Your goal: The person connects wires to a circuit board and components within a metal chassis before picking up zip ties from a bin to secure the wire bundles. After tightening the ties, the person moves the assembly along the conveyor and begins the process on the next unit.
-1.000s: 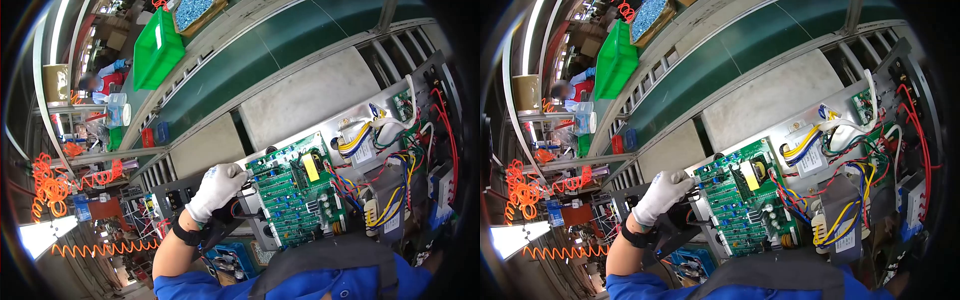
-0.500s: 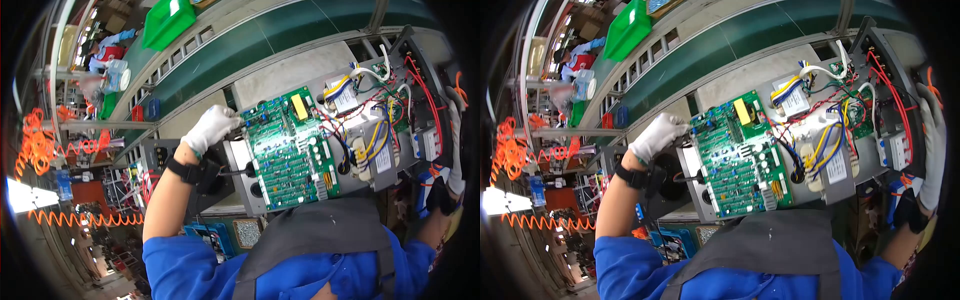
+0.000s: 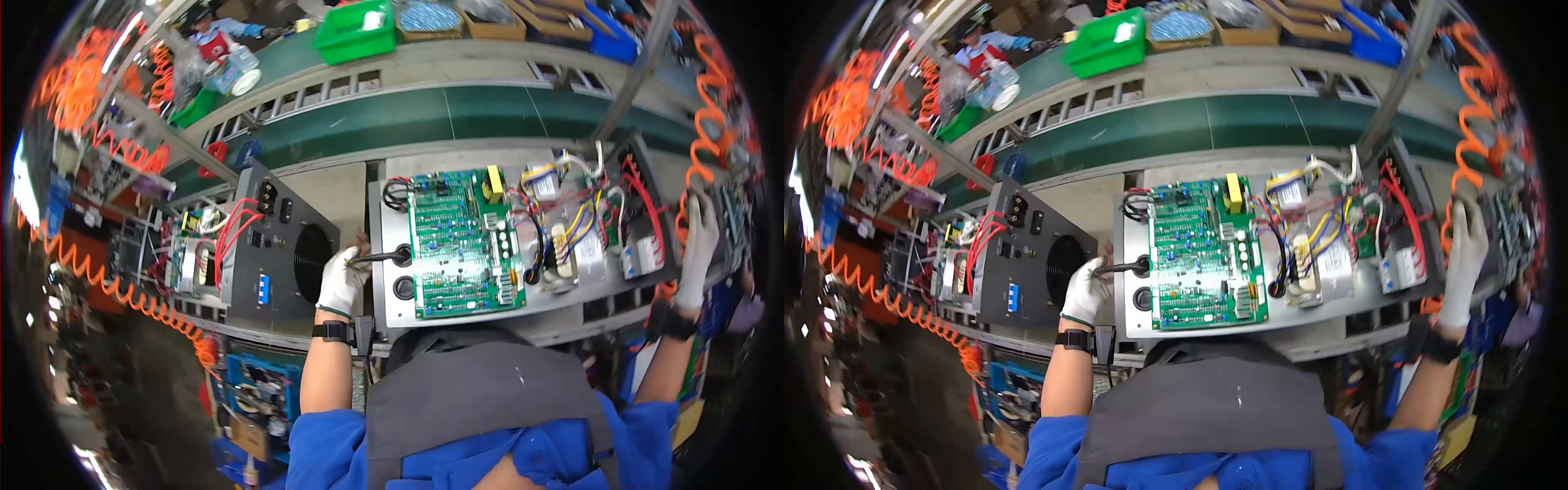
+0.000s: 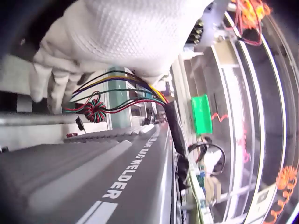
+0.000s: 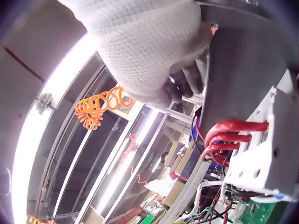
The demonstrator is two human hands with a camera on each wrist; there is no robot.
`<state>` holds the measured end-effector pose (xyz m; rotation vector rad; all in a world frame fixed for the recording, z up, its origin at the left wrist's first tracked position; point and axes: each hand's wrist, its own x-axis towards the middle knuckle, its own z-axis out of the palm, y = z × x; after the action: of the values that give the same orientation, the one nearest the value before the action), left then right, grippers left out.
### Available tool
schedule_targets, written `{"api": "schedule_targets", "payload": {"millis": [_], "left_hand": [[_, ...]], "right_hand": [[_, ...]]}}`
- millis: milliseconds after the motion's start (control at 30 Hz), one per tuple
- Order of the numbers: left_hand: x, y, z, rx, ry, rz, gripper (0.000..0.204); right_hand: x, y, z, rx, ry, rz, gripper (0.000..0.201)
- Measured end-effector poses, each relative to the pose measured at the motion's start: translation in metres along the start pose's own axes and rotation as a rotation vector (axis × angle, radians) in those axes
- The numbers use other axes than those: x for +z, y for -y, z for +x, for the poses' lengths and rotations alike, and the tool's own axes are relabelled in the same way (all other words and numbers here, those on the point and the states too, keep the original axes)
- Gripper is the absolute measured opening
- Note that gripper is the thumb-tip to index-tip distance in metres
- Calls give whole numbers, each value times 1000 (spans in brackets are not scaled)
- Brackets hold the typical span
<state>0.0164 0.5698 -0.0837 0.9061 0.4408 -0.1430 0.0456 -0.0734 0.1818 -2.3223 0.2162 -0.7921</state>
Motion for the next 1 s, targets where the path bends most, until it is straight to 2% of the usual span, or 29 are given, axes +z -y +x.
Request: {"api": "schedule_targets", "payload": {"millis": [33, 67, 133, 167, 267, 333, 400, 433, 467, 533, 567, 667, 700, 733, 800, 833, 867, 933, 967, 1000], "left_hand": [[42, -19, -21, 202, -45, -66, 38], [67, -38, -38, 372, -6, -38, 36], [88, -58, -60, 450, 94, -211, 40], [106, -74, -76, 465, 160, -218, 45], [147, -98, -114, 492, 266, -168, 39], [175, -102, -133, 600, 137, 120, 36], [190, -96, -150, 621, 122, 367, 29], [190, -90, -150, 619, 117, 457, 29], [177, -82, -148, 592, 186, 537, 31], [182, -86, -154, 642, 267, 739, 34], [177, -88, -155, 584, 295, 743, 38], [174, -98, -164, 603, 266, 705, 48], [179, -110, -176, 599, 290, 645, 60], [185, -121, -181, 543, 288, 617, 59], [201, -138, -188, 531, 268, 633, 46], [205, -140, -189, 502, 291, 495, 34], [200, -143, -187, 496, 322, 548, 26], [188, -152, -188, 389, 394, 703, 19], [186, -147, -184, 380, 347, 682, 16], [184, -142, -182, 372, 349, 686, 16]], "right_hand": [[0, 28, -9, -49, -31, 104, 30], [6, 59, -20, -93, -56, 215, 29], [21, 114, -44, -130, 86, 349, 29], [35, 147, -57, -162, 233, 410, 31], [91, 219, -86, -329, 641, 551, 42], [130, 256, -100, -555, 651, 601, 54], [142, 299, -106, -600, 745, 508, 57], [150, 314, -107, -548, 765, 539, 60], [156, 325, -108, -491, 787, 568, 63], [158, 342, -101, -222, 1048, 627, 49], [167, 341, -99, -369, 1027, 577, 30], [164, 350, -106, -433, 1027, 525, 22], [167, 353, -110, -420, 973, 587, 22], [162, 360, -114, -348, 972, 649, 21], [154, 371, -119, -248, 1052, 654, 22], [158, 370, -122, -297, 1039, 663, 21], [155, 368, -123, -350, 1064, 713, 19], [149, 358, -126, -294, 1262, 701, 15], [155, 347, -129, -769, 928, 409, 15], [152, 343, -137, -843, 858, 235, 17]]}}
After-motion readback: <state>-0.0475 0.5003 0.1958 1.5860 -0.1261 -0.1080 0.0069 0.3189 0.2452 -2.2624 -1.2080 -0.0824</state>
